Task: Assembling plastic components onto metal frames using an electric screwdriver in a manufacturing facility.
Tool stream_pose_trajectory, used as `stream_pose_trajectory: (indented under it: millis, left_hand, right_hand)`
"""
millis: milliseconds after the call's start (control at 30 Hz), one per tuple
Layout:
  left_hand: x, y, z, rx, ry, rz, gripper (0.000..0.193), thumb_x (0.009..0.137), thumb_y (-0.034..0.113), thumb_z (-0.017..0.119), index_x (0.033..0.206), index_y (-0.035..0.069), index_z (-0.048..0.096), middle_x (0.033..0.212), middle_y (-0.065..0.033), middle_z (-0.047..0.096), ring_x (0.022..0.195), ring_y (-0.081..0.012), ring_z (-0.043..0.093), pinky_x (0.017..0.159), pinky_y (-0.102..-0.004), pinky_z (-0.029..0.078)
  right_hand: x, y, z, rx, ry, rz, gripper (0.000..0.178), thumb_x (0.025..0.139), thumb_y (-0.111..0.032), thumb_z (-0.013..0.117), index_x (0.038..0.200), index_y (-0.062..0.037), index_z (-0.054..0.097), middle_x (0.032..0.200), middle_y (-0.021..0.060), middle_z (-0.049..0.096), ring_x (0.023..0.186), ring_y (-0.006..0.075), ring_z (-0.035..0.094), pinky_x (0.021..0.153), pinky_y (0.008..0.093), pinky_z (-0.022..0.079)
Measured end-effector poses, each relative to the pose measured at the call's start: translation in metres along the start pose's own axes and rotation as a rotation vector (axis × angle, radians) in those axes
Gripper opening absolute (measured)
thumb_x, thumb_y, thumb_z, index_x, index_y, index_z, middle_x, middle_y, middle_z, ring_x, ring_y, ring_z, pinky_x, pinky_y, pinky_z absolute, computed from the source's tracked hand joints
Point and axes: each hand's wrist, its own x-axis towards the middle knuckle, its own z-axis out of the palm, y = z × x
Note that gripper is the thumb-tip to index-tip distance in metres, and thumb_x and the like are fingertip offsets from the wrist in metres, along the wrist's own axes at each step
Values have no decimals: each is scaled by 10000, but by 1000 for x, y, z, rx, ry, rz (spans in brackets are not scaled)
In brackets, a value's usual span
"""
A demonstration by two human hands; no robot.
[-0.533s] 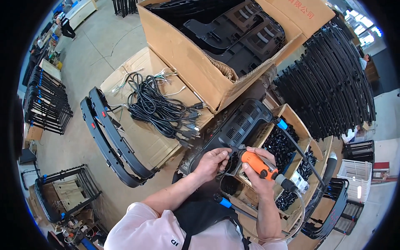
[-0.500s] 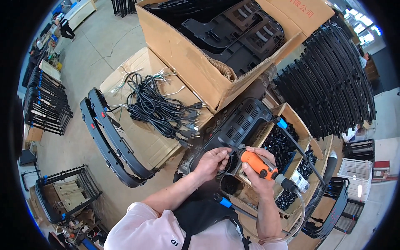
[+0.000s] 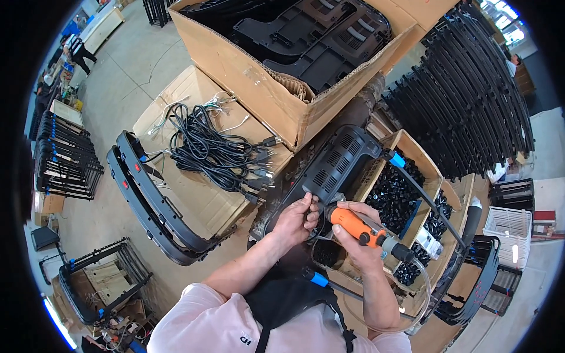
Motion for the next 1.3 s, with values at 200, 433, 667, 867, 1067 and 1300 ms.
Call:
stream_pose_trajectory:
  millis: [200,433,667,867,1067,1300]
  left_hand:
    - [-6,3,4,17,-16,-23,265,1096,335,614,1120,74,651,863,11,578,670,-97,526,531,-215,392]
    - [-4,2,15,82,31,-40,310,1108,369,584,1163,68,635,827,7,592,651,-92,515,528,-210,388]
    - [-15,7,25,159,185,7,340,1125,360,553,1251,55,636,852,1,615,653,-101,518,535,-229,389]
    - [-24,34,2,734,120,284,313,1151,202,463,1361,31,620,815,46,518,671,-58,448,579,-215,373]
    - [-25,30,-5,1015,181,348,294,1143,200,494,1303,22,665,788,48,522,686,-39,463,608,-222,408]
    - [-28,34,-6,1023,207,377,284,1141,198,495,1257,6,669,781,37,533,690,-59,481,618,-244,430]
  right_hand:
    - [-1,-2,-2,-1,0,9,545,867,46,777,1341,-56,529,1315,163,669,1229,265,647,1080,423,527]
    - [6,-8,1,-19,5,17,535,859,56,774,1329,-49,541,1314,152,666,1226,259,651,1076,408,532]
    - [31,-11,5,-46,26,34,518,866,38,780,1325,-38,553,1299,146,672,1216,247,657,1064,392,539]
    - [62,0,9,-25,10,66,516,874,8,792,1330,-35,553,1286,147,682,1186,231,666,1065,388,537]
    - [86,13,24,-39,-50,80,521,879,24,781,1346,-21,555,1272,152,687,1179,217,667,1074,380,529]
    - [95,27,33,-127,-120,94,529,860,29,797,1336,-14,571,1263,149,708,1150,211,687,1045,372,546]
